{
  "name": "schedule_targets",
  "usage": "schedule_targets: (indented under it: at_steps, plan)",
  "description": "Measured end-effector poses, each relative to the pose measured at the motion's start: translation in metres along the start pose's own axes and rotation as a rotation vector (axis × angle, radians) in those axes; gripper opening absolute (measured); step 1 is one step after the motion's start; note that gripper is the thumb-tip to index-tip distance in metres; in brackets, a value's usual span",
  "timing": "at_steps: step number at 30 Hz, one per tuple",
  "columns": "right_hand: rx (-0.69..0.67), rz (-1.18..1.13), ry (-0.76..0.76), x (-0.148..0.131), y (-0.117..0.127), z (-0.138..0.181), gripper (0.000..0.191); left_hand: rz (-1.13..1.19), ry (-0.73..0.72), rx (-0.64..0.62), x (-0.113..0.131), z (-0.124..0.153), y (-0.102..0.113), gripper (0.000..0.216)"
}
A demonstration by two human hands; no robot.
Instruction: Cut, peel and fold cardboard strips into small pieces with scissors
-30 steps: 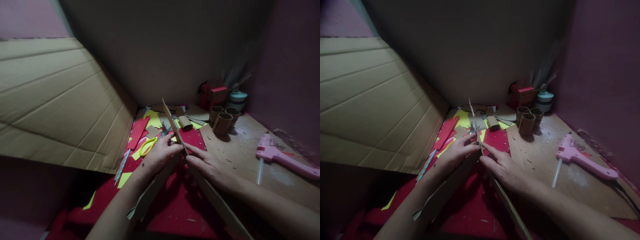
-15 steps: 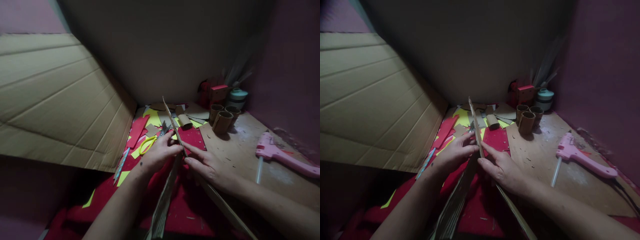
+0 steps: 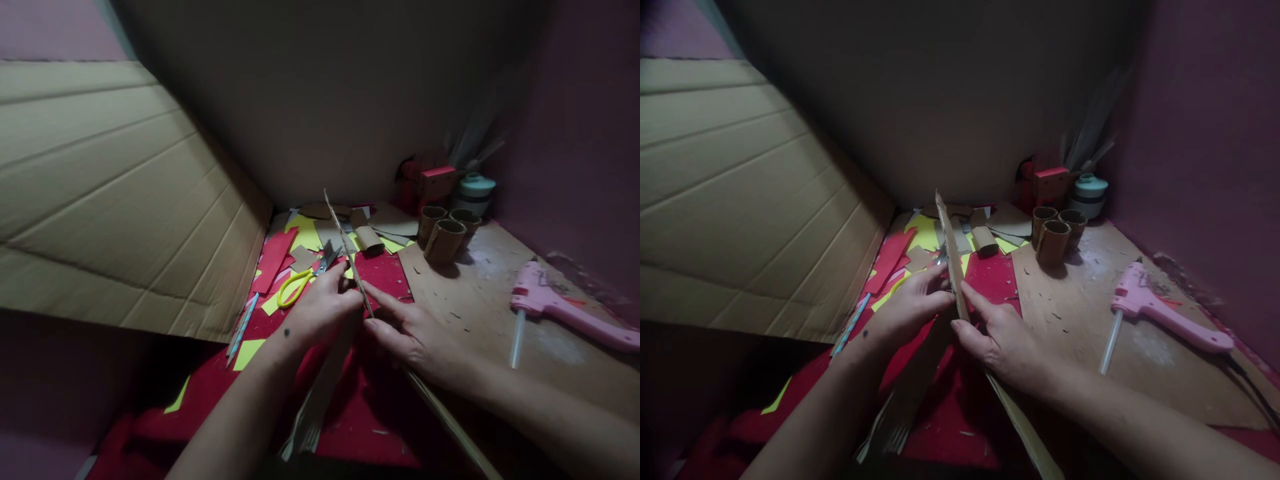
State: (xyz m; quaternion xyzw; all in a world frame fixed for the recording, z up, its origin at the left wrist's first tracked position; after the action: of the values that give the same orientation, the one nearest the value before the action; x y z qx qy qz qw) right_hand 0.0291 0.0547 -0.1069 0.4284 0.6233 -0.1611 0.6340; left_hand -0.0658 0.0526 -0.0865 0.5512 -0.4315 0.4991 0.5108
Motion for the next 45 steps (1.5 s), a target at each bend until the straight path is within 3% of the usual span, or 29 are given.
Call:
schedule_targets:
  at_steps: [10, 17, 20, 23, 29, 36, 45]
  plan:
    - [0.075, 0.127, 0.007, 0.008, 0.0, 0.003, 0.06, -0.243, -0.104, 0.098, 0.014, 0.007, 0.0, 0.049]
    - [0.092, 0.096, -0.021, -0.001, 0.005, 0.0, 0.05, -0.627, -0.248, 0.309, 0.026, 0.011, 0.004, 0.068]
    - [0.035, -0.03, -0.059, -0.002, 0.004, -0.001, 0.044, -0.607, -0.27, 0.281, 0.026, 0.011, 0.002, 0.07]
    - [-0.081, -0.229, -0.19, 0.006, -0.005, 0.001, 0.039, -0.607, -0.271, 0.226, 0.026, 0.009, 0.003, 0.072]
    - [-0.19, -0.493, -0.334, 0.018, -0.018, 0.006, 0.036, -0.481, -0.251, 0.042, 0.022, 0.005, 0.003, 0.074]
    - [-0.191, -0.458, -0.309, 0.017, -0.014, 0.004, 0.035, -0.387, -0.284, -0.044, 0.026, 0.004, 0.004, 0.072]
    - [-0.085, -0.339, -0.237, 0.013, -0.004, 0.001, 0.044, -0.663, -0.305, 0.007, 0.02, 0.001, 0.001, 0.071]
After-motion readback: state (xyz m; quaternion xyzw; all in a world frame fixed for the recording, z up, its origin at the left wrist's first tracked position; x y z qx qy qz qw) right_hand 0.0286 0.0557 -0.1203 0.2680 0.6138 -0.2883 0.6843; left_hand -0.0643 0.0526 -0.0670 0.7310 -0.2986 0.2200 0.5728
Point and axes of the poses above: each hand's wrist, its own z-axis away from the middle knuckle, its own y-axis out of the back of the hand, x = y × z, the point moved 9 cm from there along -z, towards the middle knuckle, and after that the axes turned 8 degrees about x, right-handed, at the moved point
